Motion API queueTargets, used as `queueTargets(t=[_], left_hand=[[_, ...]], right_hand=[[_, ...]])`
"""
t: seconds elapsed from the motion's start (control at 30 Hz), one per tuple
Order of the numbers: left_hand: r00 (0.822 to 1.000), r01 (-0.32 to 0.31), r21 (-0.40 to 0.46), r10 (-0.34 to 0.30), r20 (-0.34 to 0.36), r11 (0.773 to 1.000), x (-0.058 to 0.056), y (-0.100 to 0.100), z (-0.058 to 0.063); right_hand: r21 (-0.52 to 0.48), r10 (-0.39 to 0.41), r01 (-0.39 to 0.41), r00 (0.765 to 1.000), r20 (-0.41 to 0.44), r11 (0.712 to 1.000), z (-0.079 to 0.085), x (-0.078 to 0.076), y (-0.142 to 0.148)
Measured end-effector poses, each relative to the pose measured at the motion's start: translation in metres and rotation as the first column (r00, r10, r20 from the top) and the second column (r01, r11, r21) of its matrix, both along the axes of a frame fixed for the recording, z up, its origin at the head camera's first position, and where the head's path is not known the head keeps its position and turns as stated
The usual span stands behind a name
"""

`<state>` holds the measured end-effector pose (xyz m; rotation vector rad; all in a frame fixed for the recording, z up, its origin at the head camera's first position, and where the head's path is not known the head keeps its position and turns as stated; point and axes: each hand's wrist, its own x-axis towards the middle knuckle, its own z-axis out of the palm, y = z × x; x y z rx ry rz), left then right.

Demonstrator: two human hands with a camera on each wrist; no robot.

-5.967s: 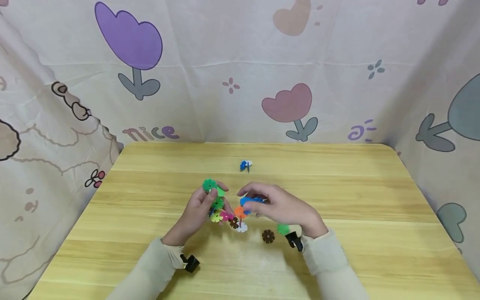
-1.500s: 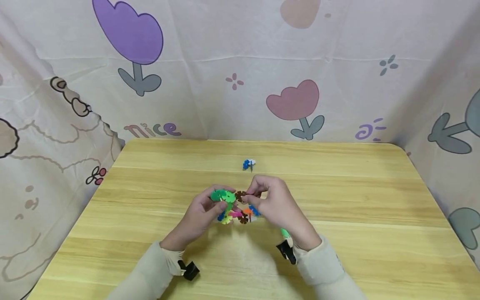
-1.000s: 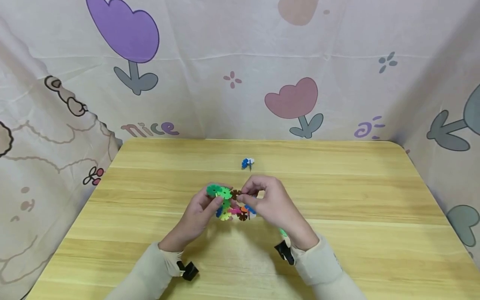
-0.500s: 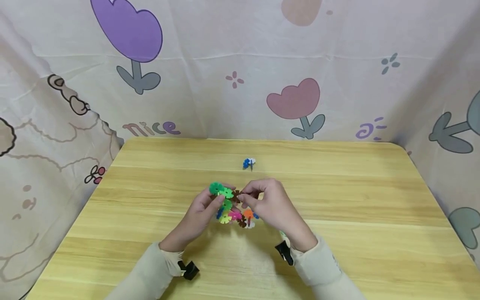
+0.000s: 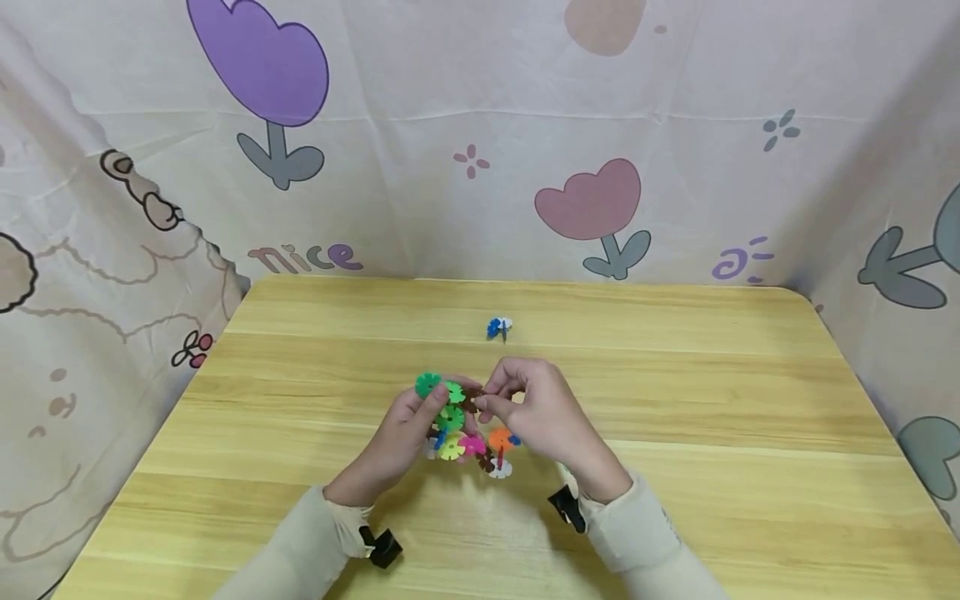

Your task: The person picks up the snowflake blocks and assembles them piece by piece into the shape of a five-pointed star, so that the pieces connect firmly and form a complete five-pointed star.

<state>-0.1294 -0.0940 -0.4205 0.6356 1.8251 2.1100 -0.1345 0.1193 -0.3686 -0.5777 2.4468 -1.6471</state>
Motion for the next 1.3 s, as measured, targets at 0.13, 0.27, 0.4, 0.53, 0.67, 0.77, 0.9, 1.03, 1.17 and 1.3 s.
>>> queueTargets(t=[0.13, 0.27, 0.4, 0.53, 0.67, 0.77, 0.9, 1.03, 1.17, 1.3], left_hand=[[1.000, -0.005, 0.015, 0.004, 0.018, 1.000, 0.001, 0.003, -0.002], [1.000, 0.004, 0.005, -0.004, -0.002, 1.000, 0.002, 0.007, -0.003], [1.000, 0.005, -0.006, -0.005, -0.014, 1.000, 0.003, 0.009, -0.003], [1.000, 0.020, -0.026, -0.020, 0.006, 0.999, 0.002, 0.007, -0.001], [0.999, 0.042, -0.047, -0.040, 0.033, 0.998, 0.001, 0.000, 0.005], [0.995, 0.050, -0.032, -0.047, 0.085, 0.998, 0.000, -0.006, 0.009], [0.983, 0.037, -0.021, -0.032, 0.180, 0.999, -0.001, -0.010, 0.010], [0.977, 0.013, -0.007, -0.011, 0.211, 1.000, -0.003, -0.011, 0.010], [0.980, 0.017, 0.064, -0.029, 0.197, 0.998, -0.003, -0.009, 0.008], [0.972, 0.036, 0.196, -0.080, 0.222, 0.980, -0.002, -0.006, 0.006]], right_hand=[[-0.008, -0.023, 0.023, 1.000, 0.011, 1.000, 0.000, 0.001, -0.001], [0.002, -0.046, 0.046, 0.999, 0.006, 0.999, 0.002, 0.003, 0.000], [0.024, -0.054, 0.054, 0.999, -0.003, 0.998, 0.003, 0.002, 0.001], [0.026, -0.050, 0.049, 0.999, 0.003, 0.998, 0.002, 0.000, 0.001], [-0.004, -0.019, 0.019, 1.000, 0.011, 1.000, 0.000, -0.001, 0.000], [-0.009, 0.012, -0.012, 1.000, -0.017, 1.000, -0.001, -0.002, 0.001], [0.026, 0.022, -0.020, 0.995, -0.101, 0.999, 0.001, -0.004, 0.006], [0.066, 0.024, -0.016, 0.991, -0.133, 0.998, 0.003, -0.007, 0.018], [0.081, 0.086, -0.081, 0.994, -0.067, 0.993, 0.003, -0.010, 0.027], [0.023, 0.173, -0.174, 0.984, 0.047, 0.984, 0.003, -0.012, 0.033]])
